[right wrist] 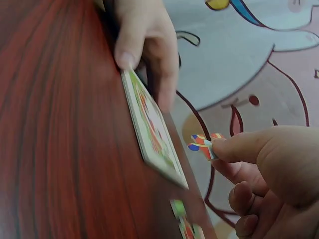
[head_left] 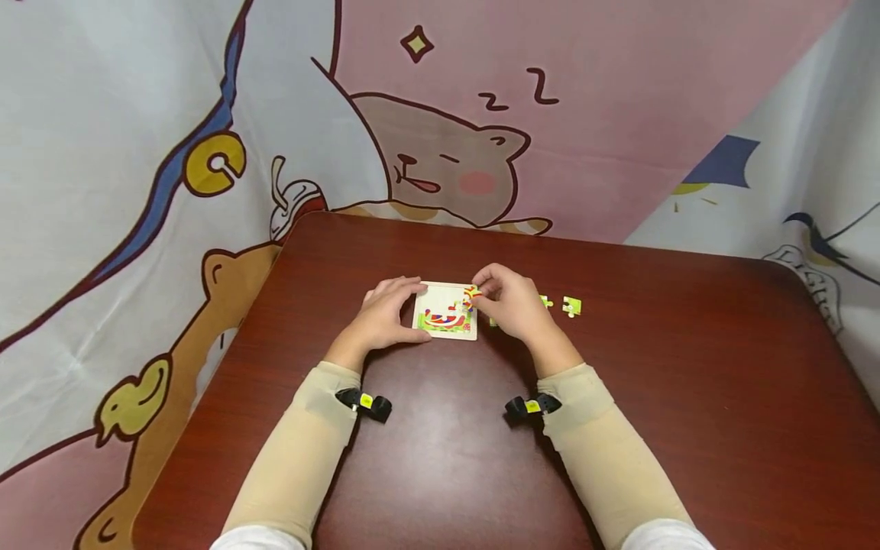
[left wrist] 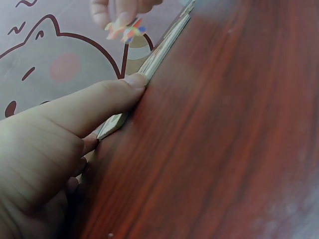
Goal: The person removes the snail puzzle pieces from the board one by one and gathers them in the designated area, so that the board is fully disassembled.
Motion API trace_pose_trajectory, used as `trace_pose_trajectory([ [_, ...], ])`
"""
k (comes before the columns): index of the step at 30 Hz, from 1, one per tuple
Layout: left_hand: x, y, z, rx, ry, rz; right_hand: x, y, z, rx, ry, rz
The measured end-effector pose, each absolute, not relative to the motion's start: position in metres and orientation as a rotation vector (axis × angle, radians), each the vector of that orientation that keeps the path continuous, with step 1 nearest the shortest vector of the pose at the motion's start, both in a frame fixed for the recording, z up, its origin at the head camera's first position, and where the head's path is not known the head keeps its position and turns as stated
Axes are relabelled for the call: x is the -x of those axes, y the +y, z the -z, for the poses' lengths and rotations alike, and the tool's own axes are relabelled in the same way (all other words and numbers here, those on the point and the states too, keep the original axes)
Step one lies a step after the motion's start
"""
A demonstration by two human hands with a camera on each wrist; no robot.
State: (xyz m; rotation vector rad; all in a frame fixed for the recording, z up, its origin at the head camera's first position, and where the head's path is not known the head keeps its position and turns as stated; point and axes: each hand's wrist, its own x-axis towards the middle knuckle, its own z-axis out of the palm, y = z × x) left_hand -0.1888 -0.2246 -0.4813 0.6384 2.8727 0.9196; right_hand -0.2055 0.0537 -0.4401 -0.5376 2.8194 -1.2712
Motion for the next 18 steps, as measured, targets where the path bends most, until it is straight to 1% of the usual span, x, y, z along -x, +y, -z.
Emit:
trace_pose_trajectory([
  [18, 0.189, -0.225, 0.482, -0.621, 2.859, -0.926, 0.199, 0.139, 0.439, 0.336, 2.862, 1.169],
])
